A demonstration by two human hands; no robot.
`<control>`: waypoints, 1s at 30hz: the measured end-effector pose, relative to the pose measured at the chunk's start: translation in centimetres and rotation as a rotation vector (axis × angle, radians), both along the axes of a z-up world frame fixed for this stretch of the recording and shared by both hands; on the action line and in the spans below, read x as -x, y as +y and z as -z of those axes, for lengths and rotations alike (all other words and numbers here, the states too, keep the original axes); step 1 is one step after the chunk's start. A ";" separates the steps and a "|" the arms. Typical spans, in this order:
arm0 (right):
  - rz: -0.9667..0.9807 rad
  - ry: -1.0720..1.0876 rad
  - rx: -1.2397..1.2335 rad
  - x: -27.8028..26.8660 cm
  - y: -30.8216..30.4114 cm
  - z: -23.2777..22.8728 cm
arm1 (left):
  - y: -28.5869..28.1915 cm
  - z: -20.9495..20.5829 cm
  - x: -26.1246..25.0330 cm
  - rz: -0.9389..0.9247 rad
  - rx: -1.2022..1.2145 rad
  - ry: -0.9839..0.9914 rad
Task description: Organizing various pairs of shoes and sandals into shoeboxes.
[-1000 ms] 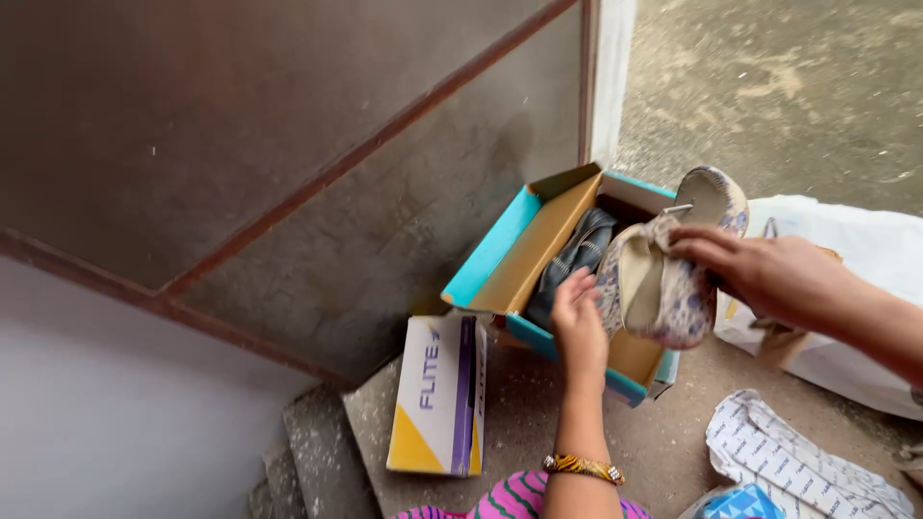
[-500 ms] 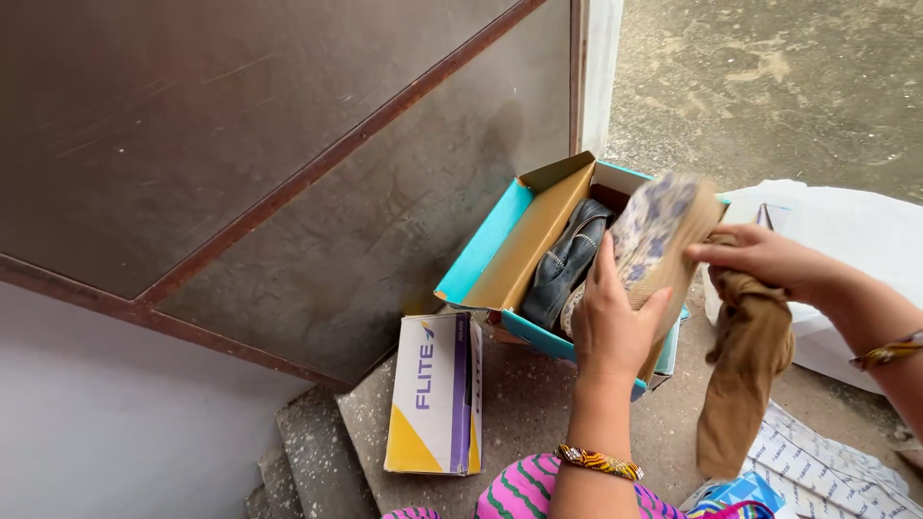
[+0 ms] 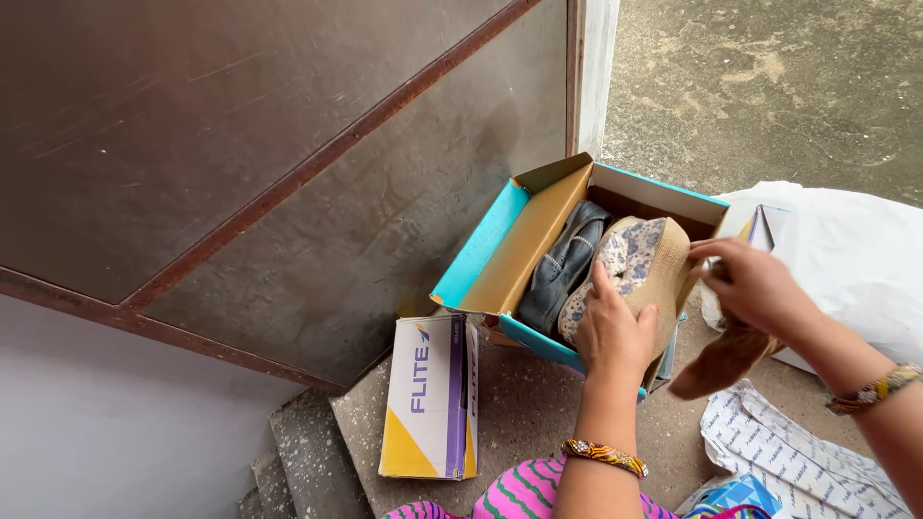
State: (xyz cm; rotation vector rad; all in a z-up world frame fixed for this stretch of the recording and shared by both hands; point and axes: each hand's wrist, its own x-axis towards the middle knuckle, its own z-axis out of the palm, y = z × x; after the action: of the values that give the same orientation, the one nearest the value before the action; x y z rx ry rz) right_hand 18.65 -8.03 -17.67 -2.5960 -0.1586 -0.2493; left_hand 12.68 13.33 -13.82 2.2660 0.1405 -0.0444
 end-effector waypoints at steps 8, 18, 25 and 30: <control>-0.322 0.086 0.193 0.2 -0.1 0.1 | 0.0 0.0 -0.1 0.126 -0.260 -0.089; -0.146 0.046 0.097 1.6 1.0 2.3 | -2.6 7.5 -0.4 0.305 -0.439 -0.103; 0.012 0.037 -0.200 2.6 -1.9 3.1 | 8.5 5.0 -4.0 -0.443 0.099 -0.313; 0.254 0.086 -0.394 5.8 -5.4 2.7 | 16.0 9.7 -6.3 -0.939 0.898 -0.074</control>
State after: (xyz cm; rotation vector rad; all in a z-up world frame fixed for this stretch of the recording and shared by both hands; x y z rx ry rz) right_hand 12.86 -13.39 -20.36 -2.2238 0.2316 -0.2320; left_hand 18.99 29.36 -23.53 1.1475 0.9237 0.3929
